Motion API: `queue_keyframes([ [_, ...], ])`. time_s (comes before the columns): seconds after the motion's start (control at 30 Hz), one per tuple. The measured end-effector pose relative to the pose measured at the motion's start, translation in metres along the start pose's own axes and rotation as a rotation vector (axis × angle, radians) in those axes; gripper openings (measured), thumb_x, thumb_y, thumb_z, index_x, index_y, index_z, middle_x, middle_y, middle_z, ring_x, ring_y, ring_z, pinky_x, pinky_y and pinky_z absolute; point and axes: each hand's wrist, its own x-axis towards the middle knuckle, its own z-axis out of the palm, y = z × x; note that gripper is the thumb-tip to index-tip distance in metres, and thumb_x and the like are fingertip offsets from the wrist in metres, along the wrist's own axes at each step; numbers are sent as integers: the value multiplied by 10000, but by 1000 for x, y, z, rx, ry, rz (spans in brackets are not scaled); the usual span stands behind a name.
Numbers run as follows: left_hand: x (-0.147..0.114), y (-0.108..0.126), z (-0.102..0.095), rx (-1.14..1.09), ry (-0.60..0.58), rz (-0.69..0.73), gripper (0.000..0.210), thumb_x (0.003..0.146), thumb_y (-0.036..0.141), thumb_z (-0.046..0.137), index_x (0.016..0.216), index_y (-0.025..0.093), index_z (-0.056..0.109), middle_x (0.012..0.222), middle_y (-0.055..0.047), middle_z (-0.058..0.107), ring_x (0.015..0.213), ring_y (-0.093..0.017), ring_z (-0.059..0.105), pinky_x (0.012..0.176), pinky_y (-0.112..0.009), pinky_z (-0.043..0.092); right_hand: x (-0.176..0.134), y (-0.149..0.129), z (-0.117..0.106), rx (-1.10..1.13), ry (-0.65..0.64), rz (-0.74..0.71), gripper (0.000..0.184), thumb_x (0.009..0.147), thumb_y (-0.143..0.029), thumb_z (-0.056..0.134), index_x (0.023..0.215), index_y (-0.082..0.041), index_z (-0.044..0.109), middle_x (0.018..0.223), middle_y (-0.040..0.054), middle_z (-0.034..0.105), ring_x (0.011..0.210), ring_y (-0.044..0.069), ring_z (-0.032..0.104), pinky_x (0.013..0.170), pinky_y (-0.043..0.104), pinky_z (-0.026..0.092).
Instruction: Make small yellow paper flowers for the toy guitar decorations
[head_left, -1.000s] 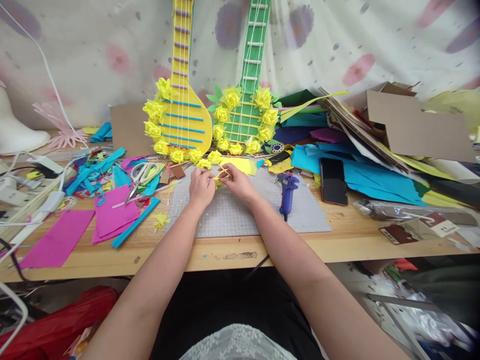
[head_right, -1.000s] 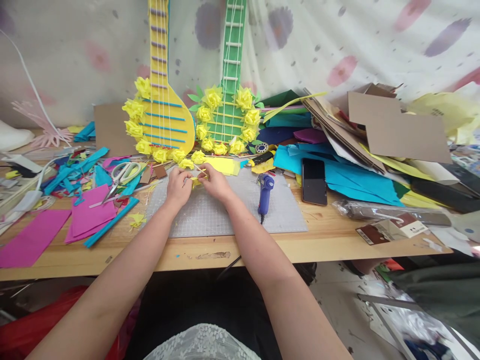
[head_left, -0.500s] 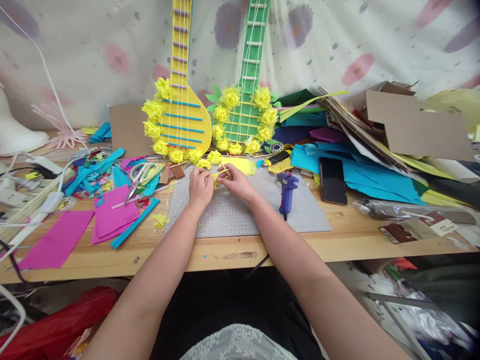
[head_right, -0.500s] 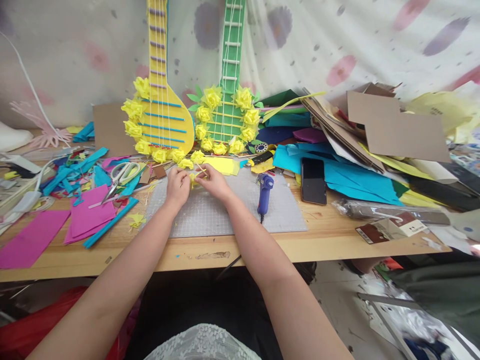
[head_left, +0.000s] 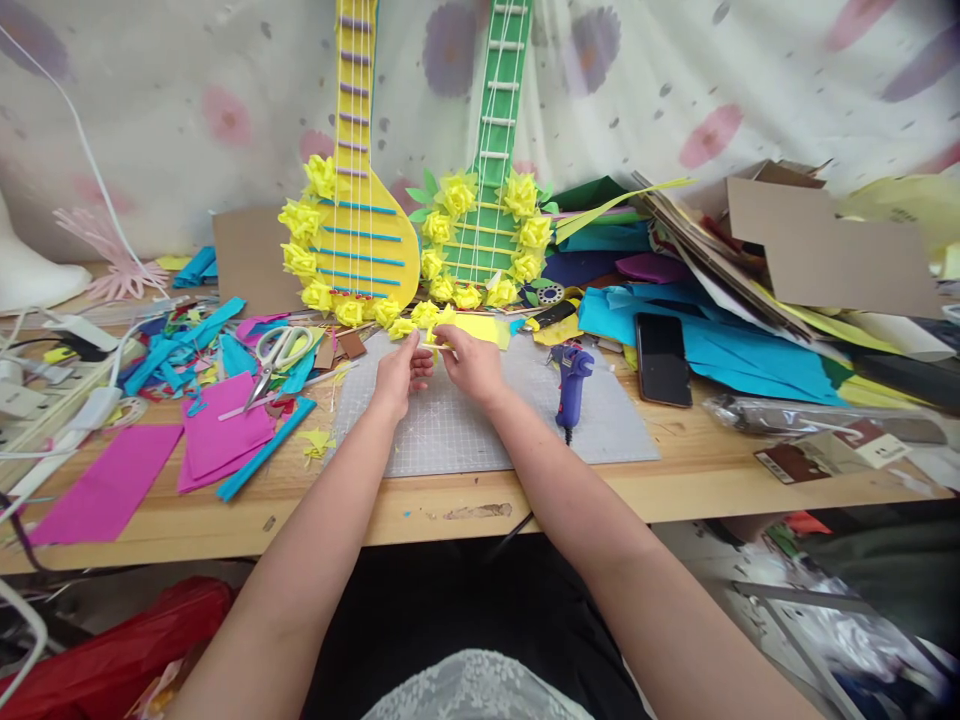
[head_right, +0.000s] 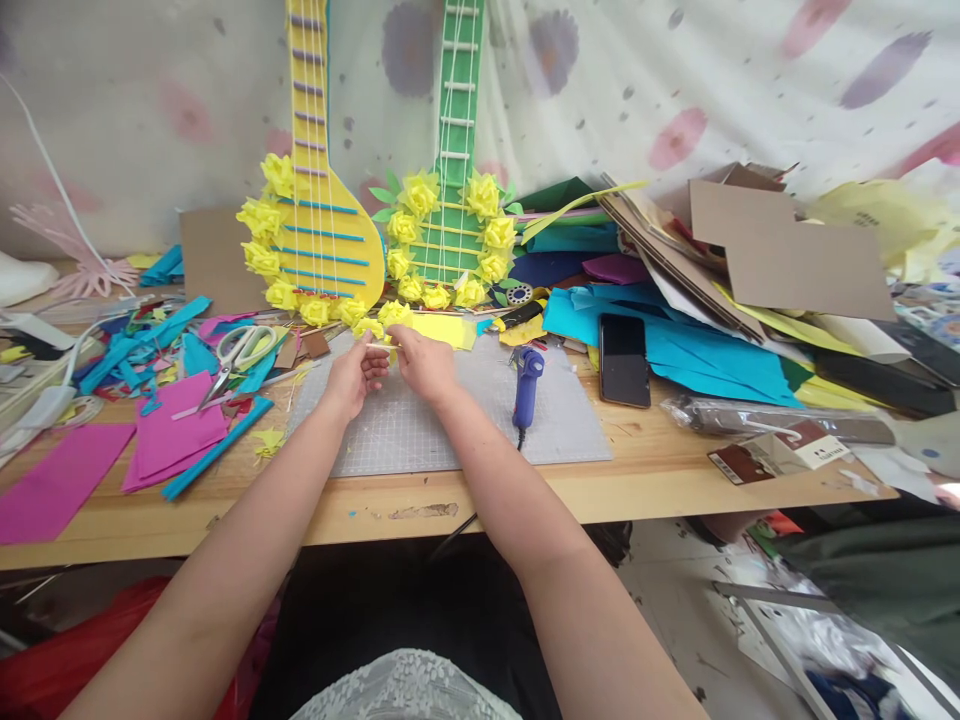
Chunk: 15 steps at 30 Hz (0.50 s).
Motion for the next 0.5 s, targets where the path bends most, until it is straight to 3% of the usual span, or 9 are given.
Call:
queue_keyframes([
  [0.1, 1, 6, -2, -44, -16, -123, 380, 650, 510, 605, 692, 133, 590, 617, -54, 603, 502, -120, 572, 408, -205, 402, -1, -6, -1, -83, -73, -66, 352, 806, -149, 370, 1112, -227, 525, 1048, 40, 646, 912, 184, 594, 695, 267, 408],
  [0.33, 4, 3, -5, -114, -8, -10, 159, 600, 268, 667, 683, 147, 604, 736, -58, 652, 644, -157, 637, 555, -258, 500, -4, -9, 0, -110, -118, -135, 339, 806, -140, 368, 1079, -238, 543, 1070, 36, 633, 924, 188, 585, 688, 271, 395],
  [0.5, 4, 1, -1, -131, 110, 38, 88, 600, 227, 666, 634, 175, 604, 674, -33, 650, 693, -168, 638, 590, -268, 509, -6, -11, 0, -64, -106, -131, 314, 846, -382, 409, 1088, -215, 518, 1093, 63, 593, 910, 183, 571, 659, 249, 391],
])
